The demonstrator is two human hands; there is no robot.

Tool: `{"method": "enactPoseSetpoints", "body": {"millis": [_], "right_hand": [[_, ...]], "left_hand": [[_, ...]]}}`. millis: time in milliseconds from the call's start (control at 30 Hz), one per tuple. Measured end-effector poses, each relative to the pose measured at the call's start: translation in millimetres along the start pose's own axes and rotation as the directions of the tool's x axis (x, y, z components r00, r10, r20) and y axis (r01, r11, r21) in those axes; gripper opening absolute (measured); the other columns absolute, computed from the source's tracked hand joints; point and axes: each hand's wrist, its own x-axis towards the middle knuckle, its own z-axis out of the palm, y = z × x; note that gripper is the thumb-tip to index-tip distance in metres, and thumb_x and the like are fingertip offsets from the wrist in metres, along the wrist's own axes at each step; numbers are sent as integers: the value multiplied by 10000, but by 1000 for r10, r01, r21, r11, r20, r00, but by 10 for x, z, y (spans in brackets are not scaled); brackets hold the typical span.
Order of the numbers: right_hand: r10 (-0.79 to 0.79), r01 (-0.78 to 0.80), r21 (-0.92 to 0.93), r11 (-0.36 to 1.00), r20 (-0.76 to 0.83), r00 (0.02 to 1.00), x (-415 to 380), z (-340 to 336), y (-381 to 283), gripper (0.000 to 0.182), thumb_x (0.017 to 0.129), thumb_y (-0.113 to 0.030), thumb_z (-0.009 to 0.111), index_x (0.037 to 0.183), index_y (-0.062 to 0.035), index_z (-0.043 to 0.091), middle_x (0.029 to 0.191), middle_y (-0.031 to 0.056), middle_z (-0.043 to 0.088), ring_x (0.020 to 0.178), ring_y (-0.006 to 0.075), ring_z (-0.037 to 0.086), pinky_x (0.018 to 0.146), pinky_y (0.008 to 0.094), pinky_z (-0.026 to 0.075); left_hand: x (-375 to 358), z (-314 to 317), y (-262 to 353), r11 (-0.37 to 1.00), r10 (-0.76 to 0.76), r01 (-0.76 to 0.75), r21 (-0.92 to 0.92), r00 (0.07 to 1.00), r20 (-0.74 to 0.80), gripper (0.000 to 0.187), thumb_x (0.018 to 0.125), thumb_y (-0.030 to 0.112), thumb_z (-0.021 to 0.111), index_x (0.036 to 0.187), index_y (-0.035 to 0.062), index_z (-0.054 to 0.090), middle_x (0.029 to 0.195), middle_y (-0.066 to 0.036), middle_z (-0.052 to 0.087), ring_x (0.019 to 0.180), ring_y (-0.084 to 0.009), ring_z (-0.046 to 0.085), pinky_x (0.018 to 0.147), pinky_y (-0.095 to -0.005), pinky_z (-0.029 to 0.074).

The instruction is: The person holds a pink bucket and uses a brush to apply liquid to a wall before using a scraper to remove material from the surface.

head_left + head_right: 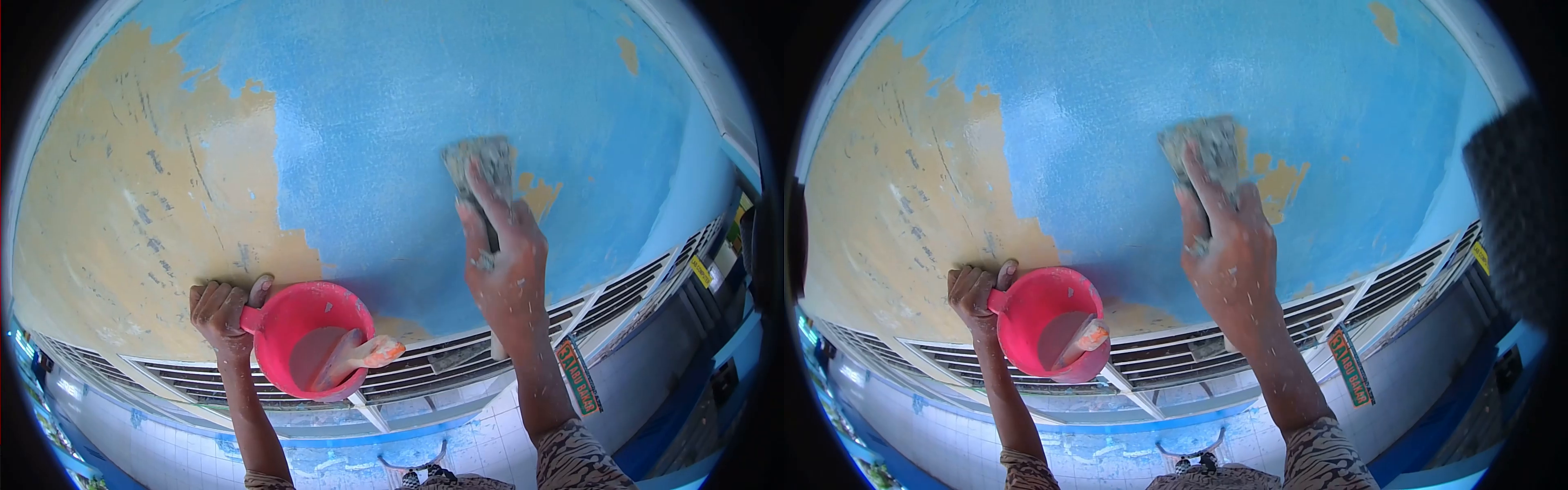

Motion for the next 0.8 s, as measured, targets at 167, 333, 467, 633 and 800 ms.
{"method": "enactPoseSetpoints", "body": {"millis": [167,333,467,633,800], "right_hand": [[61,-60,-11,998,70,996,-183,-5,51,505,942,-90,698,1432,-140,590,857,148,614,722,224,602,700,388,512],[61,-60,-15,998,40,997,25,-36,-66,484,955,-107,685,1429,-144,594,828,145,608,708,229,599,679,393,509],[105,-100,-60,993,82,991,-66,-62,-64,477,954,-110,686,1422,-142,599,831,154,622,731,240,620,694,399,515],[65,-65,-13,998,6,998,52,-30,-105,479,952,-109,688,1422,-135,600,818,156,613,741,242,630,688,405,514],[84,-82,-28,996,66,994,-90,-48,-39,470,953,-108,686,1415,-124,604,816,156,612,732,240,626,690,406,513]], "left_hand": [[1,2,-3,1000,0,0,6,1000,-4,432,736,267,884,551,126,521,503,-3,390,484,-206,388,567,-359,284],[-2,-5,-6,1000,18,-19,18,1000,5,436,741,265,881,545,127,516,501,-6,388,480,-209,388,565,-361,284],[21,-13,14,1000,4,-4,1,1000,-5,441,739,267,883,540,127,515,499,-6,387,479,-209,389,563,-362,284],[12,-10,4,1000,15,-15,-2,1000,-6,437,748,215,877,536,120,506,499,-3,405,488,-199,392,570,-362,292],[-7,-22,-10,1000,-15,15,14,1000,11,448,758,167,871,527,117,490,499,4,428,498,-184,407,576,-363,310]]}}
